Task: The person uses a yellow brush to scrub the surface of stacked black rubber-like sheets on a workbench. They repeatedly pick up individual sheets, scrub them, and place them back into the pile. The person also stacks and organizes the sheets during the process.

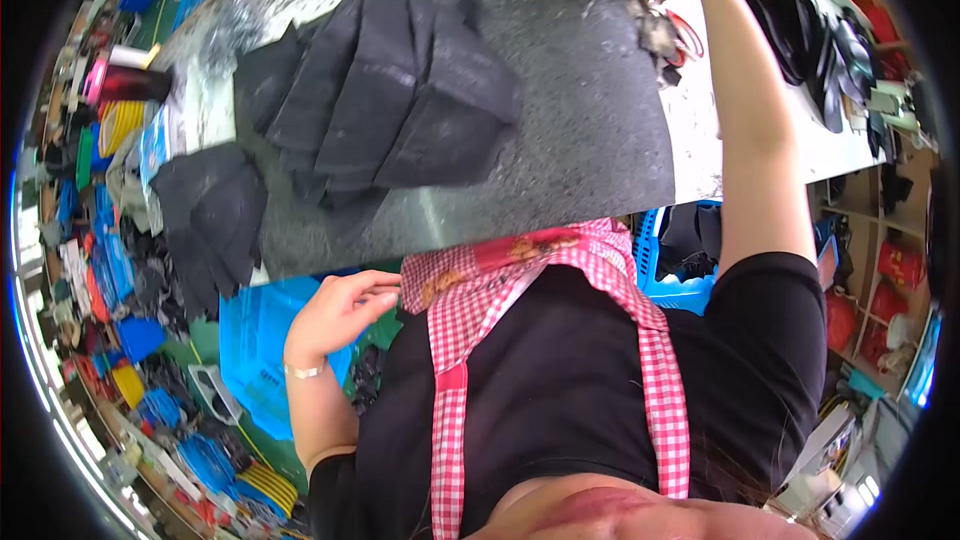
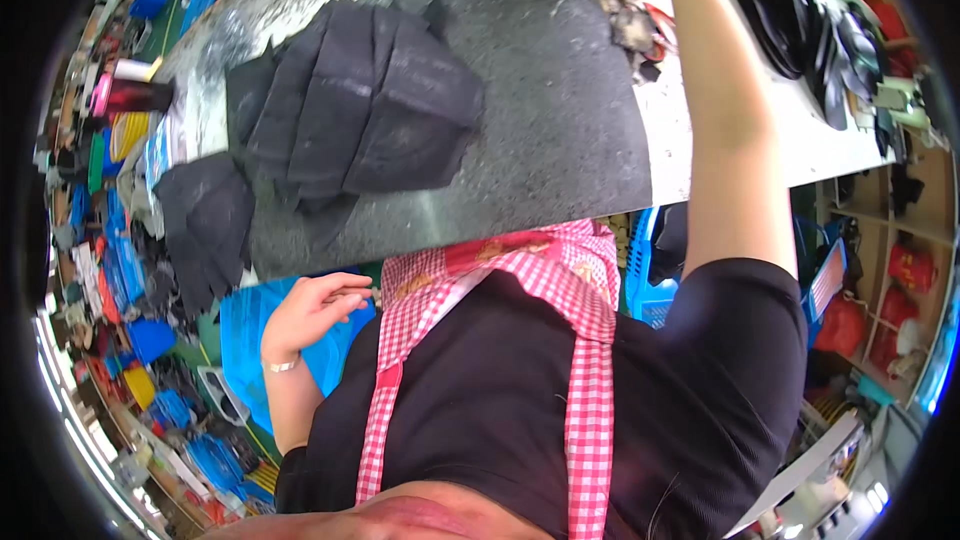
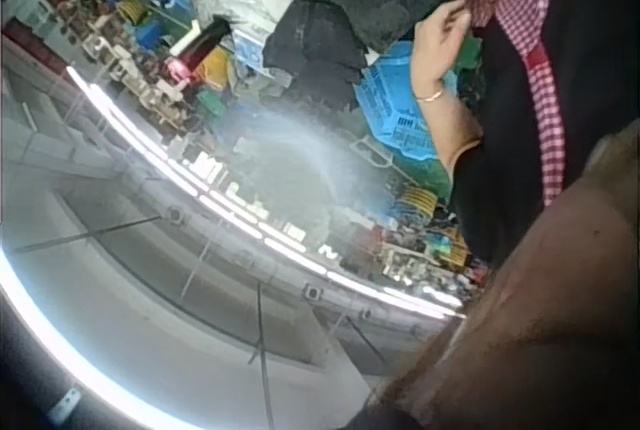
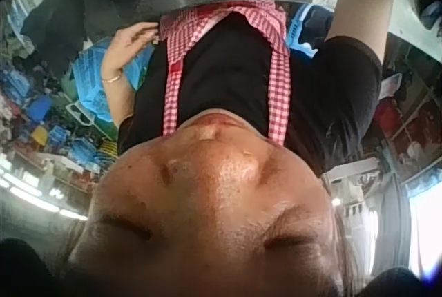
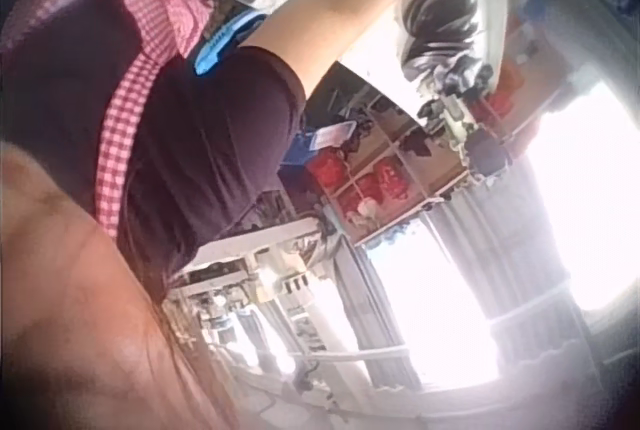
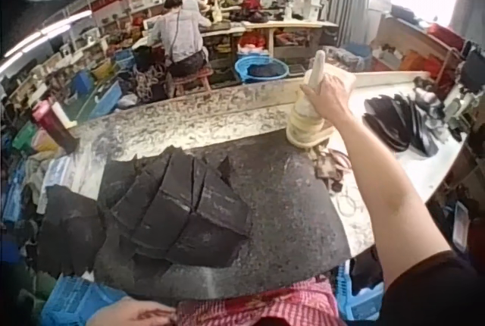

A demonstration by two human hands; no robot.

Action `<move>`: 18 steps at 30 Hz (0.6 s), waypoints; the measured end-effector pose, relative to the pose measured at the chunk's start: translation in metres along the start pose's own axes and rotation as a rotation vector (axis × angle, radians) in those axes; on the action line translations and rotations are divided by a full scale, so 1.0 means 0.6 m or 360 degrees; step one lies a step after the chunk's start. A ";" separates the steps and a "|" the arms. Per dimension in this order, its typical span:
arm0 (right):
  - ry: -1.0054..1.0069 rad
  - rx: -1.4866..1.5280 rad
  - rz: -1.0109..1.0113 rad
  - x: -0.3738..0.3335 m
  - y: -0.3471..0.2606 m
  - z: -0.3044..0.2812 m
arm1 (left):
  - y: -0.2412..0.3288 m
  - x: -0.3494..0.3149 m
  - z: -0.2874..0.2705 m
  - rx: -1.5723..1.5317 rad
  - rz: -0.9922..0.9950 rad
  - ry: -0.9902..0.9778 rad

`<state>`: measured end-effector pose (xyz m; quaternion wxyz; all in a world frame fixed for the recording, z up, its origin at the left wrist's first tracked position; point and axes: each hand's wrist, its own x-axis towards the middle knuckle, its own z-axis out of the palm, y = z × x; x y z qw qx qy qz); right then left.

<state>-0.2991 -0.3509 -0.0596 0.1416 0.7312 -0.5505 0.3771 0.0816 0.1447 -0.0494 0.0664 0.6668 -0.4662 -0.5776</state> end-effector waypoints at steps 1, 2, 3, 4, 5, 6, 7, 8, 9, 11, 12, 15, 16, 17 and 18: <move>0.0016 0.0009 0.0003 0.005 0.000 -0.002 | 0.046 0.004 -0.004 -0.0056 0.0274 0.0141; 0.0023 0.0036 0.0013 0.009 -0.007 -0.003 | 0.082 0.013 0.003 -0.0117 0.0526 0.0285; 0.0047 0.0214 0.0168 0.017 -0.012 -0.011 | 0.116 0.043 0.013 -0.0007 0.0755 0.0553; 0.0065 0.0418 0.0327 0.033 -0.022 -0.016 | 0.157 0.078 0.018 0.0107 0.0960 0.0836; 0.0098 0.0634 0.0475 0.052 -0.027 -0.027 | 0.189 0.114 0.026 0.0430 0.1120 0.1158; 0.0122 0.0572 0.0525 0.074 -0.010 -0.023 | 0.213 0.165 0.030 0.0743 0.1301 0.1459; 0.0141 0.0507 0.0592 0.094 0.016 -0.010 | 0.238 0.202 0.038 0.0899 0.1143 0.1537; 0.0152 0.0444 0.0657 0.109 0.036 -0.006 | 0.252 0.231 0.041 0.1050 0.0975 0.1611; 0.0154 0.1016 0.0635 0.130 0.048 -0.022 | 0.250 0.263 0.040 0.1204 0.0830 0.1646; 0.0493 0.0930 0.0530 0.175 0.082 -0.053 | 0.240 0.296 0.026 0.1352 0.0733 0.1595; 0.0663 0.0882 0.0468 0.196 0.097 -0.067 | 0.237 0.305 0.016 0.1425 0.0687 0.1572; 0.0456 0.0177 0.0510 0.194 0.126 -0.052 | 0.220 0.301 -0.015 0.1472 0.0563 0.1629; 0.0323 -0.0059 0.0553 0.191 0.134 -0.041 | 0.212 0.303 -0.030 0.1476 0.0529 0.1668; 0.0295 0.0081 0.0533 0.187 0.143 -0.038 | 0.202 0.307 -0.044 0.1511 0.0477 0.1713; 0.0272 0.0231 0.0511 0.182 0.150 -0.039 | 0.194 0.305 -0.059 0.1561 0.0394 0.1746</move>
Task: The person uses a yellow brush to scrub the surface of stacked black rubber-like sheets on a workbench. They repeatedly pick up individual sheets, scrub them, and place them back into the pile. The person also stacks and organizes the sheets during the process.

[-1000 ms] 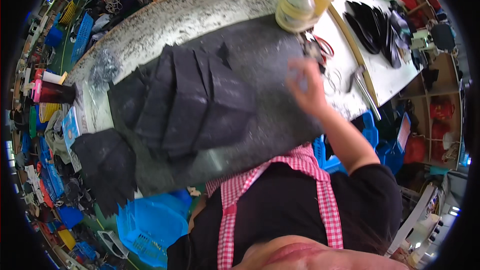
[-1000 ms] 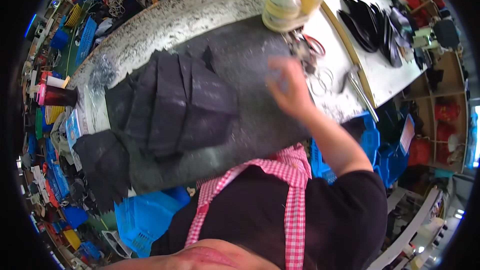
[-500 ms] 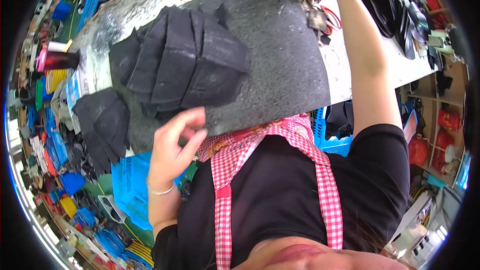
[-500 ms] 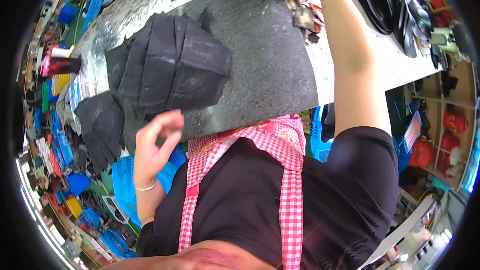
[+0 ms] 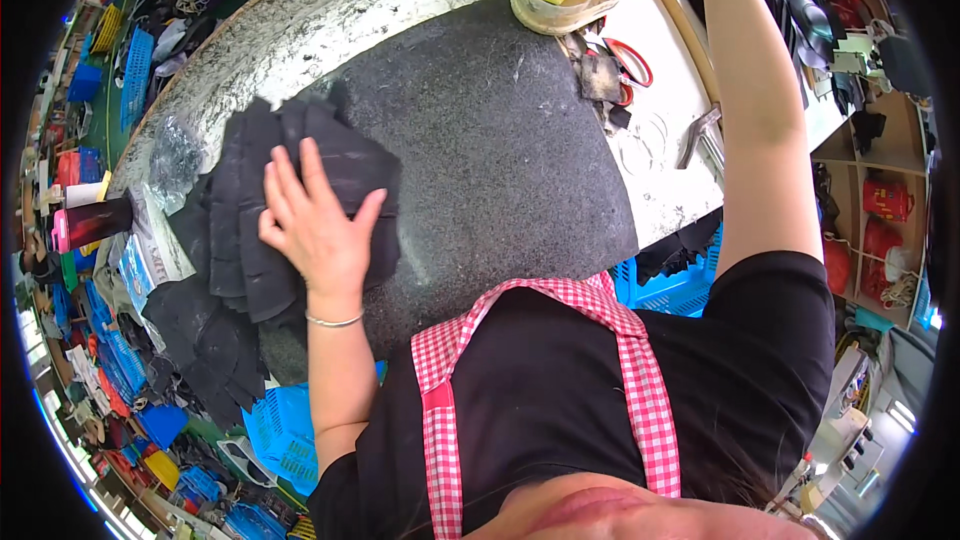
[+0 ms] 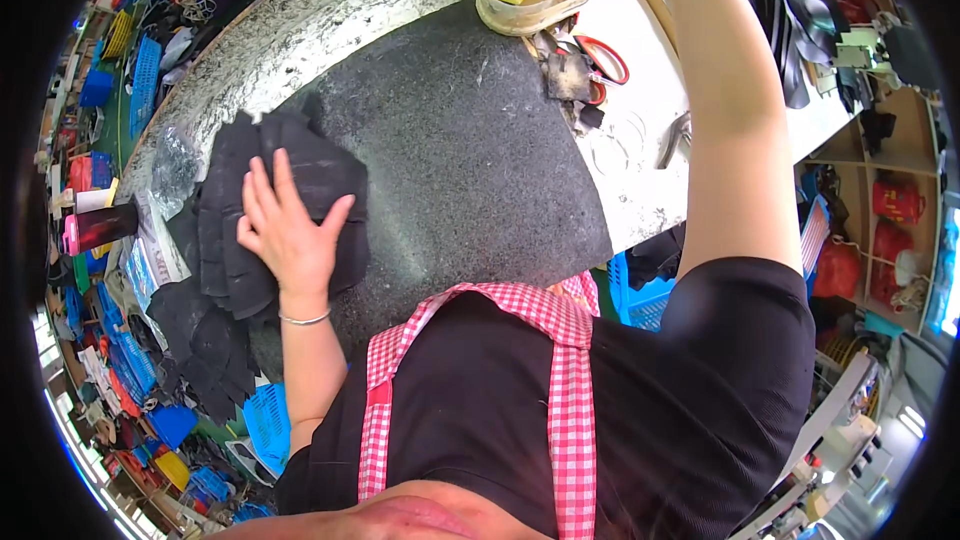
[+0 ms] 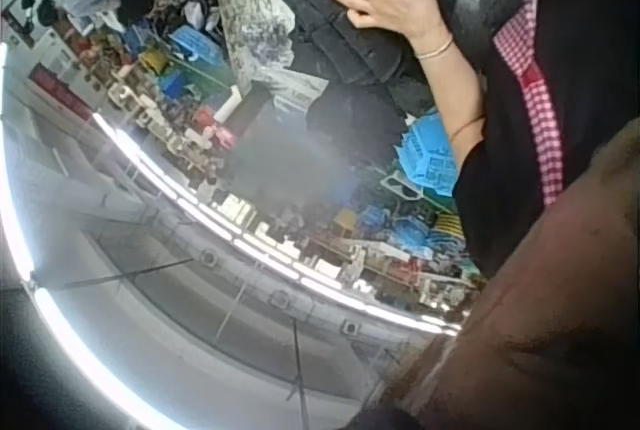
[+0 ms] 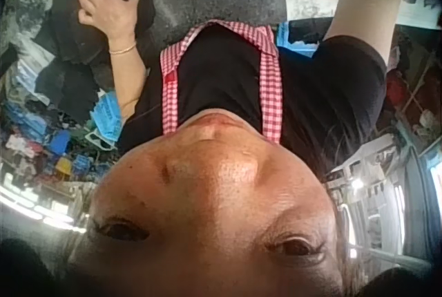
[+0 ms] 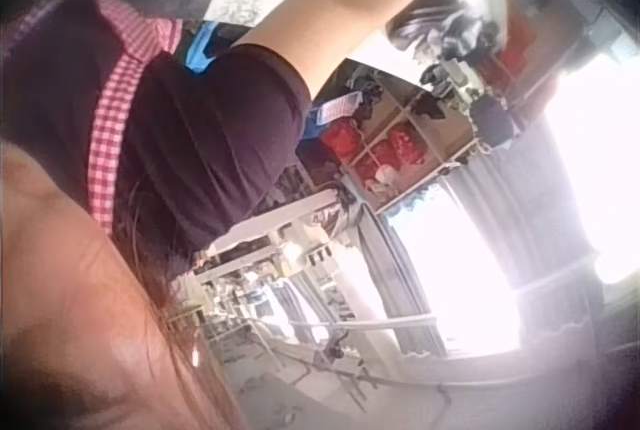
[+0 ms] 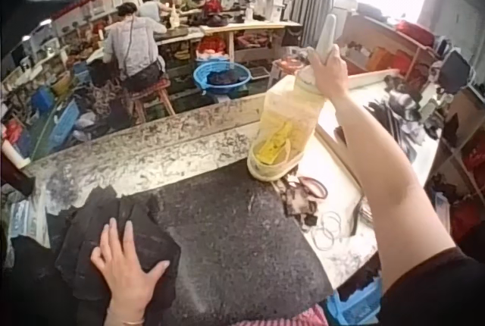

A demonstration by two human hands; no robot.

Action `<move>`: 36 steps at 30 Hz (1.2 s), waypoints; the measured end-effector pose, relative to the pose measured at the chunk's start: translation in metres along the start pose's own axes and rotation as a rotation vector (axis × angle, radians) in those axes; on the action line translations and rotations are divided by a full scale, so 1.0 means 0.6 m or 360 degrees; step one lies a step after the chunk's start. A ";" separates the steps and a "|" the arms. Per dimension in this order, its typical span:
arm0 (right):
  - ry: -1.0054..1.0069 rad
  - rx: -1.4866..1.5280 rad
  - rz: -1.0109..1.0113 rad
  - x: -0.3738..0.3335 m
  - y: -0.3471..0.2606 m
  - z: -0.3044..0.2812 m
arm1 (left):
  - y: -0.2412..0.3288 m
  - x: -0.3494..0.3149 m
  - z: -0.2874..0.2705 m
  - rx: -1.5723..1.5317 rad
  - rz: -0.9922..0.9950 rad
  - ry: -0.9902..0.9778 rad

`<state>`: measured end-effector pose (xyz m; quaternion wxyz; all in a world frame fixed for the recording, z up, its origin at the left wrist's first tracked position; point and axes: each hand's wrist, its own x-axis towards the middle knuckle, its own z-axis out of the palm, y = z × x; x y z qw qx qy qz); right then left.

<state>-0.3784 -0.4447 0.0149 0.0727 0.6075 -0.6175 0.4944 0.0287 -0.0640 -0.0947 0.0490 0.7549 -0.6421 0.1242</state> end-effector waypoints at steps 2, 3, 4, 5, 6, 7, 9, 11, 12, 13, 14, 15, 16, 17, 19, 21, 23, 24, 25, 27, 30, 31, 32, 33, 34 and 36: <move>0.0074 -0.0023 -0.0157 -0.015 0.007 -0.005 | -0.034 0.007 0.008 0.0146 -0.0086 -0.0004; 0.0198 -0.0184 -0.0305 -0.023 0.007 -0.013 | -0.043 0.011 0.003 0.0233 -0.0134 -0.0055; 0.0322 -0.0346 -0.0454 -0.030 0.011 -0.017 | -0.051 0.011 0.000 0.0282 -0.0136 -0.0053; 0.0840 -0.0311 -0.0957 -0.046 0.013 -0.014 | -0.049 0.009 -0.003 0.0325 -0.0144 -0.0063; 0.0578 -0.0159 -0.0755 -0.081 0.015 -0.016 | -0.045 0.010 -0.009 0.0368 -0.0152 -0.0074; 0.0304 0.0012 -0.0555 -0.138 -0.017 -0.032 | -0.041 0.010 -0.017 0.0346 -0.0179 -0.0122; -0.0220 0.0136 -0.0255 -0.220 -0.045 -0.052 | -0.035 0.020 -0.031 0.0321 -0.0236 -0.0216; -0.0604 0.0192 -0.0026 -0.277 -0.048 -0.043 | -0.033 0.031 -0.033 0.0075 -0.0193 -0.0186; -0.0649 0.0167 0.0137 -0.289 -0.050 -0.034 | -0.026 0.033 -0.035 -0.0026 -0.0134 -0.0125; -0.0649 0.0195 0.0115 -0.292 -0.050 -0.029 | -0.025 0.039 -0.033 -0.0163 -0.0152 -0.0131; -0.0647 0.0220 0.0098 -0.296 -0.051 -0.021 | -0.028 0.041 -0.037 -0.0300 -0.0165 -0.0136; -0.0661 0.0385 0.0050 -0.298 -0.055 -0.017 | -0.025 0.050 -0.052 -0.0490 -0.0260 -0.0266; -0.0696 0.0424 -0.0009 -0.296 -0.065 -0.016 | -0.028 0.053 -0.057 -0.0779 -0.0298 -0.0286; -0.0736 0.0332 0.0005 -0.296 -0.081 -0.023 | -0.026 0.049 -0.062 -0.1182 -0.0337 -0.0277; -0.0588 0.0274 -0.0016 -0.303 -0.090 -0.039 | -0.028 0.049 -0.057 -0.1916 -0.0179 -0.0313; -0.0562 0.0119 0.0077 -0.314 -0.050 -0.066 | -0.004 0.058 -0.055 -0.2516 -0.0325 -0.0521; -0.1030 0.0072 0.0189 -0.352 -0.019 -0.090 | 0.019 0.055 -0.044 -0.2966 -0.0521 -0.0680; -0.1205 0.0018 -0.0084 -0.383 0.005 -0.100 | 0.037 0.060 -0.032 -0.3141 -0.0526 -0.0779; -0.1355 -0.0010 -0.0365 -0.415 0.028 -0.110 | 0.063 0.067 -0.023 -0.3286 -0.0564 -0.0878; -0.1281 -0.0228 -0.0703 -0.454 0.038 -0.133 | 0.117 0.080 -0.001 -0.3475 -0.0621 -0.1052; -0.1226 -0.0381 -0.0867 -0.433 0.065 -0.153 | 0.179 0.093 0.090 -0.3310 -0.0425 -0.0919; -0.1068 -0.0624 -0.0918 -0.428 0.067 -0.160 | 0.182 0.091 0.127 -0.3008 -0.0347 -0.0792; -0.0825 -0.0647 -0.1024 -0.421 0.055 -0.170 | 0.185 0.091 0.149 -0.2704 -0.0269 -0.0663; -0.0855 -0.0401 -0.0939 -0.421 0.049 -0.174 | 0.192 0.096 0.128 -0.2296 -0.0292 -0.0533; -0.0887 -0.0159 -0.0841 -0.427 0.042 -0.179 | 0.198 0.097 0.088 -0.1887 -0.0307 -0.0414; -0.1153 0.0304 -0.0580 -0.467 0.011 -0.188 | 0.201 0.086 0.045 -0.1386 -0.0318 -0.0337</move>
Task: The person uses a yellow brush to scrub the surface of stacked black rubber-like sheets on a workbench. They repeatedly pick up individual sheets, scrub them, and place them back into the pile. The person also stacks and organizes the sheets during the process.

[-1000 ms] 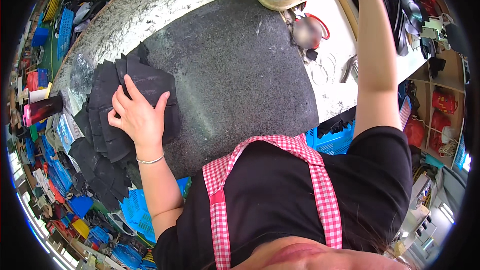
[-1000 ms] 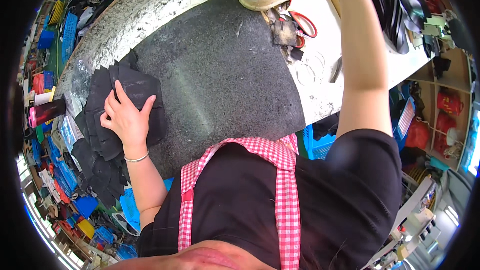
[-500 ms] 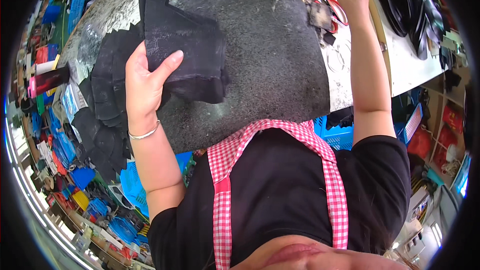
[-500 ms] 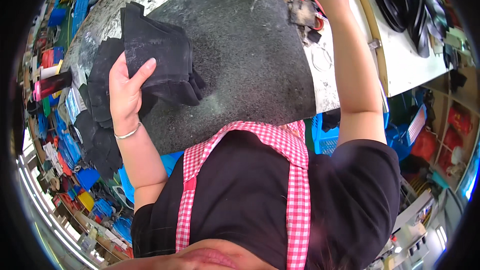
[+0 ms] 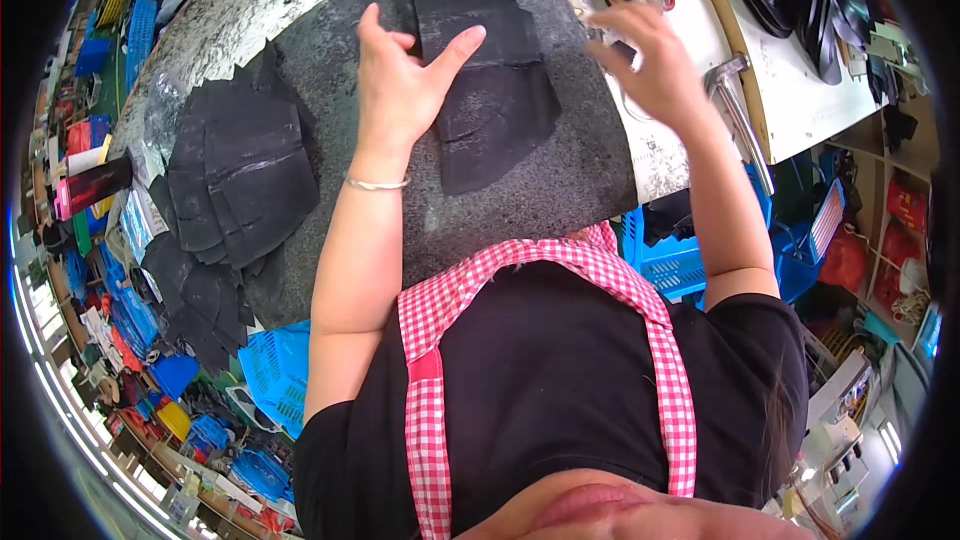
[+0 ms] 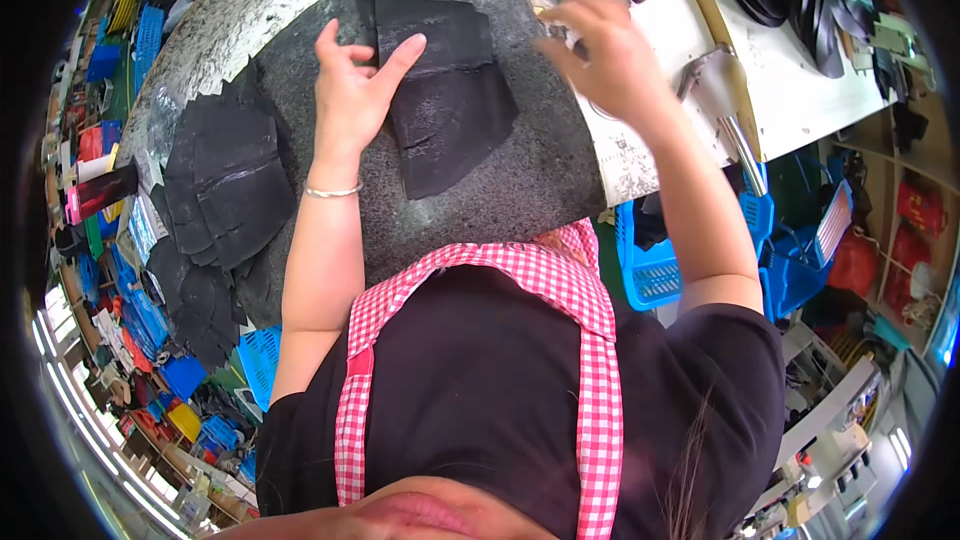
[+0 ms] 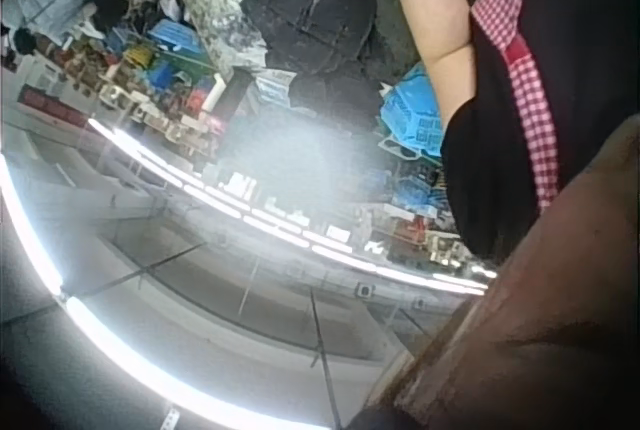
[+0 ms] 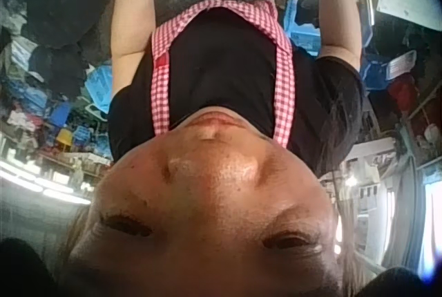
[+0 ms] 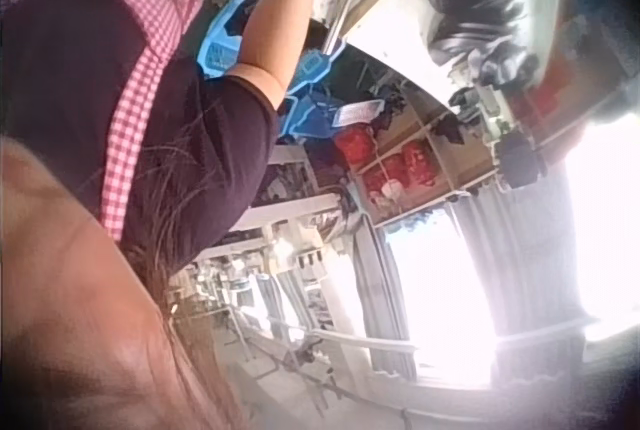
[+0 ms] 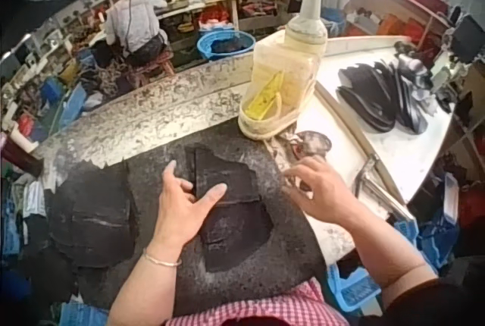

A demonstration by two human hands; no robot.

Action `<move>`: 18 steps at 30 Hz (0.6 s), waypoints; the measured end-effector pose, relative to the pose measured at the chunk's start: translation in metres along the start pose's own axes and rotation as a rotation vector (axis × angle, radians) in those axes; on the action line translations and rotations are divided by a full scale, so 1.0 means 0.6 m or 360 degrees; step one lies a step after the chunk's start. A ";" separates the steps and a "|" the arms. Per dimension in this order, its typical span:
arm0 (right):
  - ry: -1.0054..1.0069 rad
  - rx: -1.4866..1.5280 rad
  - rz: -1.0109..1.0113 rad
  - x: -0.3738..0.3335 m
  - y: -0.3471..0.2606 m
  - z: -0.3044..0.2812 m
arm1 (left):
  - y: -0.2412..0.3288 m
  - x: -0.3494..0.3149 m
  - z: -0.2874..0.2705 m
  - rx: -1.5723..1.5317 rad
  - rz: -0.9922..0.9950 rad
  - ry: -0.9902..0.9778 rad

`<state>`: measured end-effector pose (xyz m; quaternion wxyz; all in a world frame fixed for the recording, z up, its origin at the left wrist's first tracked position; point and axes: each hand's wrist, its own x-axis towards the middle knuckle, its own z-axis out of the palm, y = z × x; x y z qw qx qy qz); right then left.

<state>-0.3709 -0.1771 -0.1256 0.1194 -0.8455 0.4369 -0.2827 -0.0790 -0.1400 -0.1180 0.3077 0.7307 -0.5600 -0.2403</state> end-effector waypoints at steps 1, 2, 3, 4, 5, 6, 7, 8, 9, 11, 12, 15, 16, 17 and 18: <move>-0.0204 0.0247 0.0181 -0.006 -0.026 0.011 | 0.004 -0.007 -0.007 0.0086 -0.0023 -0.0027; -0.0401 0.0494 0.0366 -0.012 -0.050 0.019 | 0.006 -0.011 -0.009 0.0173 -0.0038 -0.0056; -0.0332 0.0417 0.0249 -0.017 -0.067 0.028 | -0.002 -0.020 -0.001 0.0303 0.0170 -0.0001; -0.0263 0.0339 0.0134 -0.022 -0.076 0.036 | -0.011 -0.022 0.007 0.0295 0.0234 0.0018; -0.0184 0.0274 0.0063 -0.023 -0.074 0.044 | -0.020 -0.022 0.014 0.0286 0.0299 0.0036; -0.0147 0.0307 0.0071 -0.027 -0.073 0.050 | -0.022 -0.022 0.018 0.0276 0.0363 0.0050; -0.0108 0.0339 0.0080 -0.032 -0.072 0.055 | -0.009 -0.028 0.013 0.0172 0.0223 -0.0023; -0.0070 0.0371 0.0090 -0.036 -0.072 0.060 | -0.016 -0.029 0.015 -0.0077 0.0182 -0.0022; -0.0045 0.0338 0.0061 -0.040 -0.072 0.064 | -0.027 -0.028 0.017 -0.0328 0.0139 -0.0016; 0.0004 0.0271 0.0003 -0.049 -0.075 0.070 | -0.036 -0.032 0.019 -0.0761 0.0002 -0.0015; 0.0028 0.0246 -0.0011 -0.051 -0.076 0.072 | -0.040 -0.034 0.021 -0.0714 0.0060 0.0029; 0.0053 0.0171 -0.0040 -0.055 -0.080 0.076 | -0.055 -0.038 0.028 -0.0606 0.0190 0.0159; 0.0033 0.0147 -0.0041 -0.054 -0.081 0.075 | -0.055 -0.040 0.031 -0.0592 0.0204 0.0202; 0.0012 0.0123 -0.0042 -0.053 -0.082 0.074 | -0.055 -0.042 0.034 -0.0579 0.0218 0.0245; -0.0034 0.0130 -0.0046 -0.050 -0.080 0.071 | -0.049 -0.043 0.033 -0.0645 0.0167 0.0245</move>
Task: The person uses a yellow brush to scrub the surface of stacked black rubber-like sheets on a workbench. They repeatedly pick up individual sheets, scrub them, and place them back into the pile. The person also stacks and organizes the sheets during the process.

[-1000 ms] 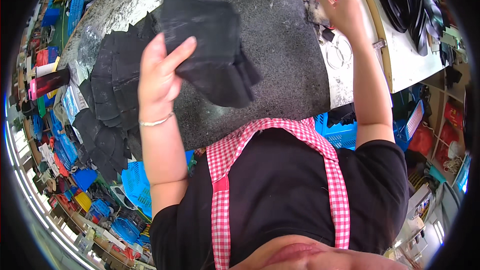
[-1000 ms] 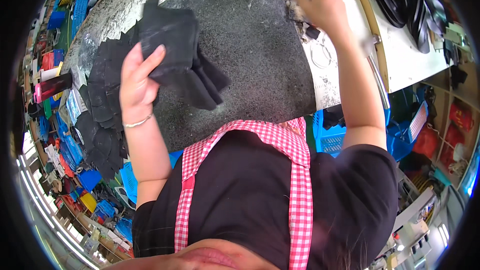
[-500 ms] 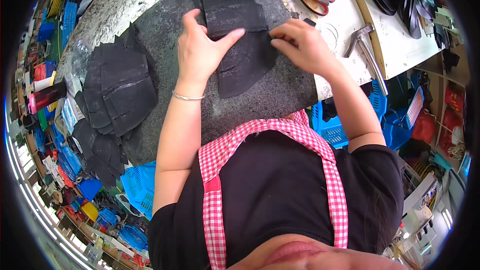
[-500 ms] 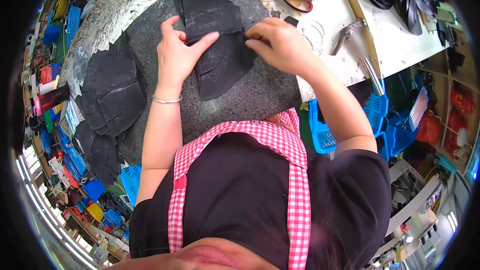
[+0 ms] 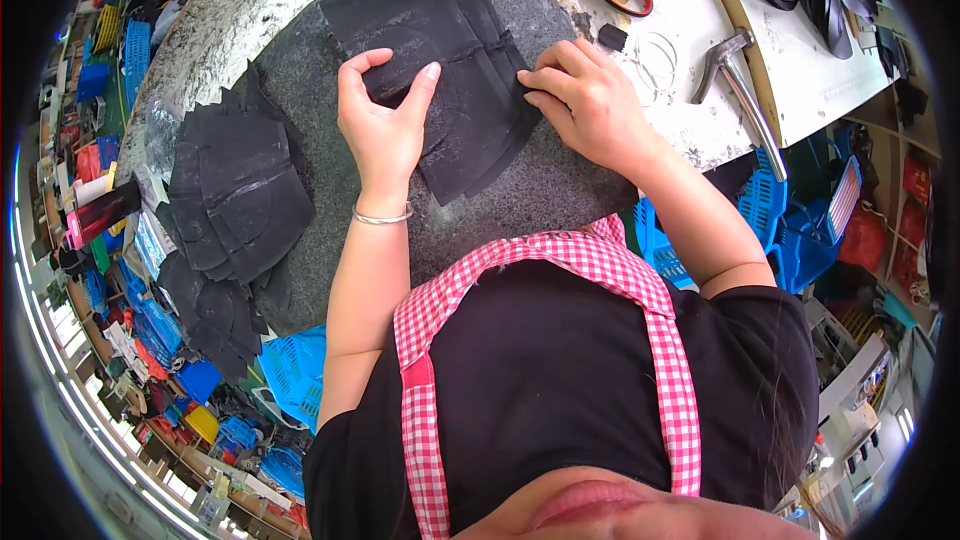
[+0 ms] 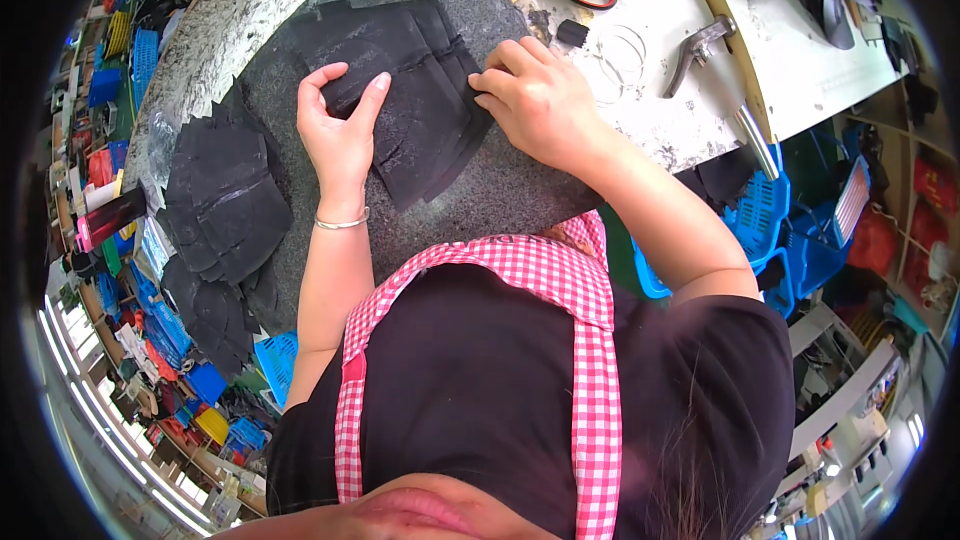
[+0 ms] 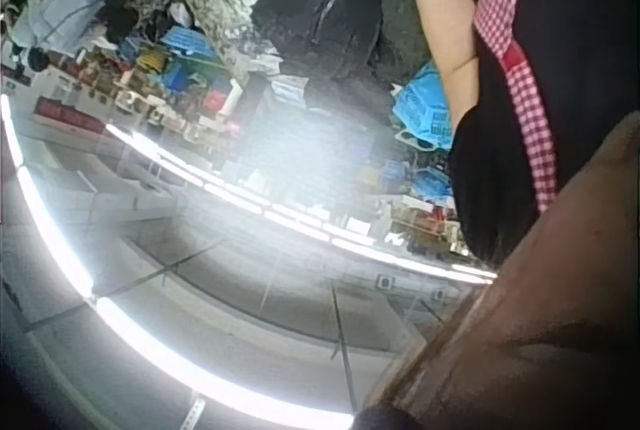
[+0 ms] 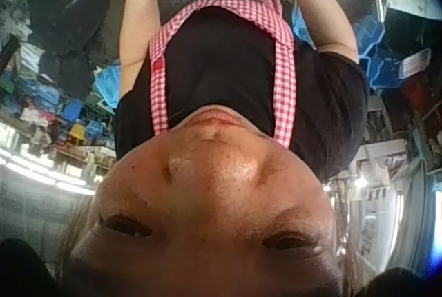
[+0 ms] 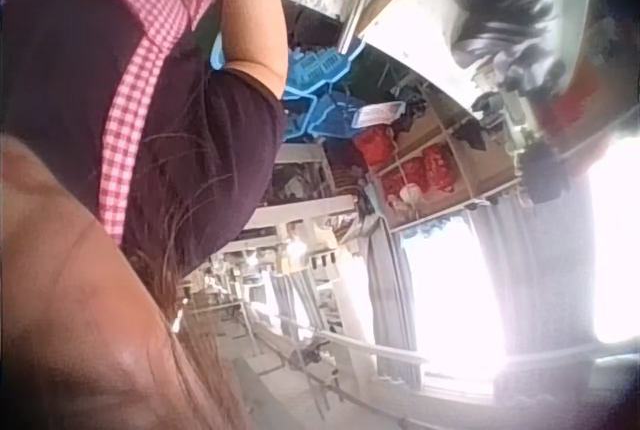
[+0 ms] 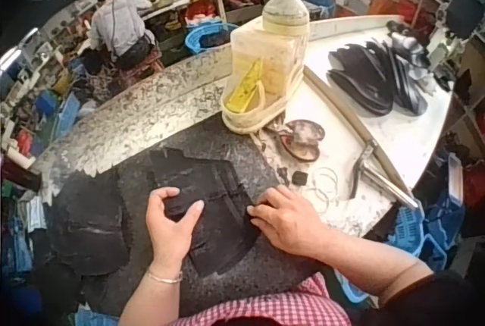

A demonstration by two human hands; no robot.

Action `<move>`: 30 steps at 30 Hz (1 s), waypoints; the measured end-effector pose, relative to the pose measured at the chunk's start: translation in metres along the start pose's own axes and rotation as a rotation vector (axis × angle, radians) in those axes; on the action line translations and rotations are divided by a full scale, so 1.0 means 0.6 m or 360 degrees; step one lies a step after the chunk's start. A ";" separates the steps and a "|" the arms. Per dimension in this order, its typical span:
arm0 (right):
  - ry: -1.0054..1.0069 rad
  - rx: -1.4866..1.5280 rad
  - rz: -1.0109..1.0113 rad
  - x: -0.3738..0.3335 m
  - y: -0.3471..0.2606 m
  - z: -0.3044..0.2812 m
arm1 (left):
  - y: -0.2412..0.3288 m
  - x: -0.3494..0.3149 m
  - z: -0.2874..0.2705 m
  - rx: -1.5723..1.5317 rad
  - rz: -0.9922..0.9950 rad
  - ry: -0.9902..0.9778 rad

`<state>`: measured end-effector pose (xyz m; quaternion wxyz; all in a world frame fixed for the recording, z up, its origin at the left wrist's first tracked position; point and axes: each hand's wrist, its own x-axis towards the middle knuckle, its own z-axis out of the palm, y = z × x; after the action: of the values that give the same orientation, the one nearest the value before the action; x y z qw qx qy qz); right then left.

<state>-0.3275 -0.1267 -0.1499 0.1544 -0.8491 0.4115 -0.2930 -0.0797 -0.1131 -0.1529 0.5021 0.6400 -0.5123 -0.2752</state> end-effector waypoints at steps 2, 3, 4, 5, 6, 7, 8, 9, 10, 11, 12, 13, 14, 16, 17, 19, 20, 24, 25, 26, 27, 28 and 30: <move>-0.0093 0.0015 -0.0004 0.009 0.005 -0.008 | 0.012 -0.001 0.001 -0.0123 -0.0110 0.0029; -0.0119 0.0013 -0.0015 0.013 0.005 -0.011 | 0.009 -0.001 0.000 -0.0087 -0.0127 0.0002; -0.0145 0.0010 -0.0025 0.017 0.004 -0.013 | 0.003 -0.001 -0.002 -0.0051 -0.0146 -0.0023; -0.0173 0.0009 -0.0037 0.021 0.004 -0.015 | -0.001 -0.001 -0.003 -0.0014 -0.0165 -0.0049; -0.0142 0.0120 -0.0035 0.032 0.012 -0.017 | 0.002 -0.002 -0.006 0.0024 -0.0171 -0.0053; -0.0108 0.0218 -0.0040 0.049 0.031 -0.023 | 0.010 -0.005 -0.005 0.0052 -0.0167 -0.0054; -0.0076 0.0318 -0.0046 0.073 0.051 -0.030 | 0.017 -0.004 -0.003 0.0080 -0.0165 -0.0053; 0.0021 0.0153 0.0323 0.111 0.067 -0.046 | 0.022 0.000 -0.003 0.0146 -0.0186 -0.0064; 0.0115 -0.0007 0.0696 0.156 0.079 -0.066 | 0.027 0.002 -0.005 0.0219 -0.0216 -0.0078; 0.0316 0.0134 0.0808 0.199 0.081 -0.091 | 0.029 0.001 -0.007 0.0293 -0.0249 -0.0097; 0.0524 0.0277 0.0916 0.233 0.084 -0.106 | 0.030 0.000 -0.007 0.0285 -0.0181 -0.0116; 0.0487 0.0222 0.0859 0.247 0.091 -0.111 | 0.031 0.003 -0.006 0.0267 -0.0096 -0.0145; 0.0451 0.0166 0.0804 0.259 0.098 -0.117 | 0.032 0.007 -0.004 0.0248 -0.0009 -0.0175; 0.0381 0.0177 0.0637 0.281 0.105 -0.103 | 0.023 0.005 -0.007 0.0327 0.0019 -0.0145; 0.0378 0.0225 0.0548 0.286 0.108 -0.092 | 0.027 0.000 -0.009 0.0382 0.0018 -0.0137; 0.0404 0.0402 0.0533 0.282 0.056 -0.119 | 0.023 0.000 -0.010 0.0433 0.0108 -0.0124; 0.0543 0.0175 0.0503 0.290 0.082 -0.123 | 0.023 0.004 -0.009 0.0462 0.0144 -0.0128; 0.0499 0.0006 0.0186 0.278 0.100 -0.107 | 0.028 0.000 -0.012 0.0659 0.0139 -0.0159; 0.0459 -0.0045 0.0179 0.276 0.115 -0.096 | 0.031 0.003 -0.012 0.0703 0.0122 -0.0182; 0.0416 0.0009 0.0311 0.274 0.121 -0.094 | 0.039 0.007 -0.012 0.0758 0.0094 -0.0202; 0.0365 0.0072 0.0443 0.272 0.114 -0.092 | 0.049 0.007 -0.015 0.0819 0.0056 -0.0220; 0.0311 0.0134 0.0575 0.270 0.102 -0.090 | 0.054 0.007 -0.017 0.0880 0.0016 -0.0237; 0.0369 0.0384 0.0542 0.270 0.092 -0.098 | 0.055 0.010 -0.017 0.0925 0.0055 -0.0241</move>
<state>-0.3186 -0.2897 -0.0716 0.2537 -0.7035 0.5258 -0.4052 -0.0815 -0.1140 -0.1178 0.2628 0.7258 -0.6164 -0.1556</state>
